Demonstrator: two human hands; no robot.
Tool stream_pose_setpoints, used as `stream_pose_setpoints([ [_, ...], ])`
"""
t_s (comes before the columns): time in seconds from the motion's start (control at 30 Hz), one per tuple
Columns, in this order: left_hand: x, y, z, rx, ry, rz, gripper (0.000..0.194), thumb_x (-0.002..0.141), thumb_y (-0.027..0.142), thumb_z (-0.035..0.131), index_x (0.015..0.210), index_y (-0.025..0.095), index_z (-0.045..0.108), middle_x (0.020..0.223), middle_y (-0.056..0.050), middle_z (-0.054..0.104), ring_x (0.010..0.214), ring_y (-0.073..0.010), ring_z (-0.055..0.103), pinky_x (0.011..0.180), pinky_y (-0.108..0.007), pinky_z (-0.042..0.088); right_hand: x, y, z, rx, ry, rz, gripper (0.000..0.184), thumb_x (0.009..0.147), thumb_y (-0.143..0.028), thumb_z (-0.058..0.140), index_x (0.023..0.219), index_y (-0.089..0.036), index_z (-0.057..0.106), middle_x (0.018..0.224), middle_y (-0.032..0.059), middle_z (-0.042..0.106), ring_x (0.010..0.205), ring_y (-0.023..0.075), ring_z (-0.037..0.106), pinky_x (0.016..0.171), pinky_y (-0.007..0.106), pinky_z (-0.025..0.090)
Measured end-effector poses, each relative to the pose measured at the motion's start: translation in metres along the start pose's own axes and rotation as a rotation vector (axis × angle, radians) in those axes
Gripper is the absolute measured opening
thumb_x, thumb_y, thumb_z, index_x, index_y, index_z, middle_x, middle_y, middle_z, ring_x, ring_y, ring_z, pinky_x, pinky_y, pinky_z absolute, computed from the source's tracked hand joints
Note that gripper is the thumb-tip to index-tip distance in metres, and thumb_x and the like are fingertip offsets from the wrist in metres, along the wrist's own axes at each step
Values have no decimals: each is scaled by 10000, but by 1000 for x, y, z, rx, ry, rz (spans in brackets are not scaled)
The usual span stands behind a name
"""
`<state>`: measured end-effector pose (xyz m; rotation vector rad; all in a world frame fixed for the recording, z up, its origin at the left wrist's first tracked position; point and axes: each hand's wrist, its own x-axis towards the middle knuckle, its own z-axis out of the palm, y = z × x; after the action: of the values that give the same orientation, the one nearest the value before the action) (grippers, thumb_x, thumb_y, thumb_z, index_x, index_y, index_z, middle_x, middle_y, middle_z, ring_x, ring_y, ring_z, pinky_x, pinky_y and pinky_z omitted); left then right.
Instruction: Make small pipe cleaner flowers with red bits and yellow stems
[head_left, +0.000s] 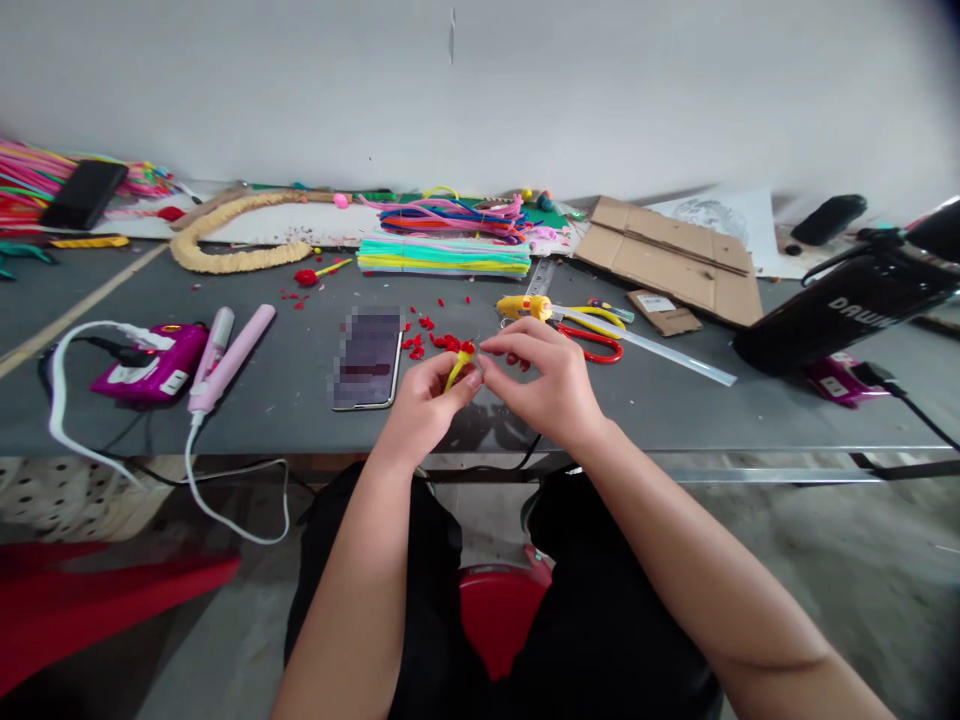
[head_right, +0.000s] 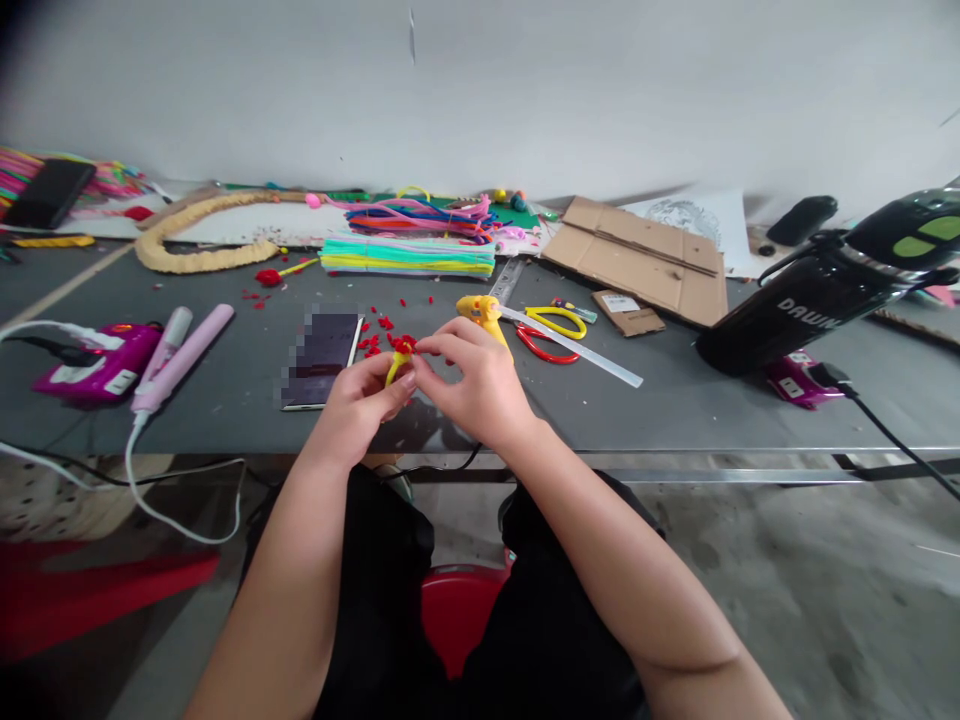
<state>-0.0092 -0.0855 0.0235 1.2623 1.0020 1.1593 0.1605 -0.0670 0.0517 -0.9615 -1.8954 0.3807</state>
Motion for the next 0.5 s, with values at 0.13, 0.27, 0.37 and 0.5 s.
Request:
stream_pose_setpoints([
  [0.13, 0, 2, 1, 20, 21, 9, 284, 808, 395, 757, 734, 178, 590, 616, 44, 391, 545, -85, 308, 506, -254, 227, -1, -1, 3, -62, 5, -15, 104, 884, -257, 649, 923, -227, 741, 922, 68, 694, 800, 184, 621, 756, 361, 531],
  [0.27, -1, 3, 2, 34, 23, 12, 276, 804, 382, 758, 725, 175, 593, 615, 42, 396, 554, -89, 306, 513, -253, 227, -2, 0, 4, -97, 13, -32, 116, 893, -244, 629, 914, -221, 740, 912, 71, 689, 836, 191, 634, 775, 357, 533],
  [0.37, -1, 3, 3, 25, 6, 5, 257, 805, 377, 758, 756, 176, 605, 636, 42, 399, 566, -89, 305, 521, -251, 228, -3, 1, 5, -113, 14, -53, 122, 896, -227, 617, 915, -212, 737, 906, 69, 684, 835, 188, 634, 775, 346, 527],
  [0.5, 0, 3, 5, 26, -5, 0, 272, 807, 384, 759, 759, 174, 593, 640, 44, 391, 577, -89, 300, 527, -247, 232, -3, 1, 5, -118, 13, -64, 121, 892, -193, 599, 869, -202, 717, 877, 63, 674, 808, 178, 622, 760, 332, 515],
])
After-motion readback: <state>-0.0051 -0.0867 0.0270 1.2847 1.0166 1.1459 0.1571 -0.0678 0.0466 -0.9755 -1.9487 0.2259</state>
